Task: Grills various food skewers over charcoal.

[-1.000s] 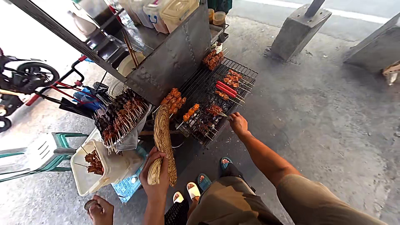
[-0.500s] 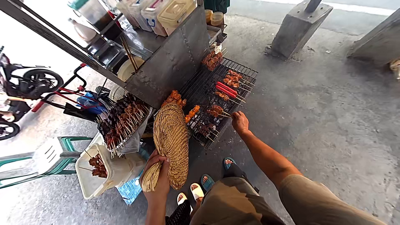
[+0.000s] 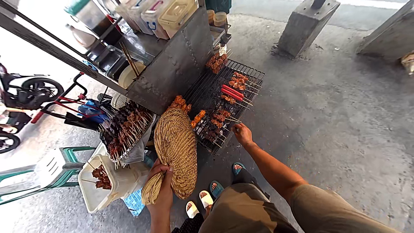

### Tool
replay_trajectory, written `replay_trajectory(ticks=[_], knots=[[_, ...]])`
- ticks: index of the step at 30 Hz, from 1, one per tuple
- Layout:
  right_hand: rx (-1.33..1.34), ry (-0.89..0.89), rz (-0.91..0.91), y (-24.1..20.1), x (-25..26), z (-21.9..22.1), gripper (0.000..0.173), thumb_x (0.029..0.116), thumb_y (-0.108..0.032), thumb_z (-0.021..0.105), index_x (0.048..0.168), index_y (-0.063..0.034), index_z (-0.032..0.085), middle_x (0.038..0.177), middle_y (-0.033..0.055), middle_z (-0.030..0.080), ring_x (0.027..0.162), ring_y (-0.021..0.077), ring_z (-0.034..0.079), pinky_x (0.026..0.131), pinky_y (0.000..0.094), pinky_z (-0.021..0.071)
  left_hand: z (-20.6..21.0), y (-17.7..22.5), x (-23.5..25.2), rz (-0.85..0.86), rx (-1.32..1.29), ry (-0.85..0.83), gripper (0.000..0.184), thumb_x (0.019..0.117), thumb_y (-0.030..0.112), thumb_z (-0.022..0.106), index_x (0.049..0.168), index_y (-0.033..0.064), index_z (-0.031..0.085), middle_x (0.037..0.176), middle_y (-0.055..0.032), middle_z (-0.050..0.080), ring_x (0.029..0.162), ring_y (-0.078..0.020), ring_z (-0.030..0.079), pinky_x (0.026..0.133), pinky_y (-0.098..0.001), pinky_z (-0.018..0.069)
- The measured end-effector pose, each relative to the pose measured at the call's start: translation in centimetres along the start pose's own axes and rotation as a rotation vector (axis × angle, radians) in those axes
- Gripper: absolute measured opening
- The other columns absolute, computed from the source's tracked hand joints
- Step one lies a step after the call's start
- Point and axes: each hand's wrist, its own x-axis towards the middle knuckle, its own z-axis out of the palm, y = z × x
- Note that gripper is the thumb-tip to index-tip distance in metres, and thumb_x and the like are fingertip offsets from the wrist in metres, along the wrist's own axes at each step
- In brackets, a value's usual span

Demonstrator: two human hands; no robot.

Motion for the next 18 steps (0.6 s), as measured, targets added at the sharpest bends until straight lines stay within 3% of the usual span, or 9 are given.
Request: replay_trajectory(ticks=[3,6,10,15,18], knots=[[-0.090,0.085,0.009,0.8,1.8,-1.3,0.028,0.1011,-0.025,0.063,0.122,-0.0101,0.074,0.123,0.0166,0.069,0.118,0.0352,0.065,0.099,0.0529,0.0529,0.6,0.2,0.1,0.036,0.082,0.016,0.009,0.0823,0.000,0.070,0.091,0.0021,0.071,0.118,-0.0117,0.072,0.124,-0.0229,0.063,0.108,-0.0344,0.0508],[-0.187,0.046,-0.026,1.8,2.9,-1.2,0.026,0.1011,-0.021,0.061,0.119,-0.0093,0.075,0.123,0.0167,0.069,0.120,0.0366,0.063,0.097,0.0546,0.0528,1.9,0.5,-0.1,0.047,0.065,-0.056,0.007,0.0829,0.005,0.073,0.090,0.0055,0.073,0.120,-0.0115,0.072,0.125,-0.0244,0.063,0.108,-0.0353,0.0518],[-0.236,0.043,-0.088,1.7,3.1,-0.6,0.025,0.1021,-0.018,0.055,0.106,-0.0038,0.076,0.118,0.0176,0.071,0.115,0.0369,0.066,0.093,0.0538,0.0544,2.8,0.7,-0.1,-0.007,-0.027,-0.101,0.008,0.0816,0.006,0.075,0.088,0.0088,0.073,0.118,-0.0083,0.073,0.125,-0.0246,0.063,0.109,-0.0368,0.0507],[-0.204,0.018,-0.091,1.6,1.0,-0.3,0.026,0.1013,-0.019,0.054,0.105,-0.0069,0.076,0.114,0.0145,0.072,0.114,0.0336,0.066,0.092,0.0511,0.0550,2.3,0.6,0.3,0.005,-0.002,-0.073,0.008,0.0825,0.004,0.073,0.090,0.0064,0.072,0.118,-0.0094,0.073,0.124,-0.0237,0.063,0.108,-0.0350,0.0513],[-0.099,0.021,-0.051,1.9,0.8,-1.0,0.029,0.1026,-0.028,0.058,0.115,-0.0094,0.075,0.122,0.0143,0.070,0.119,0.0325,0.064,0.098,0.0498,0.0528,2.0,0.5,0.7,-0.008,-0.041,-0.087,0.008,0.0826,0.004,0.073,0.090,0.0075,0.071,0.116,-0.0081,0.073,0.124,-0.0229,0.062,0.110,-0.0358,0.0493]])
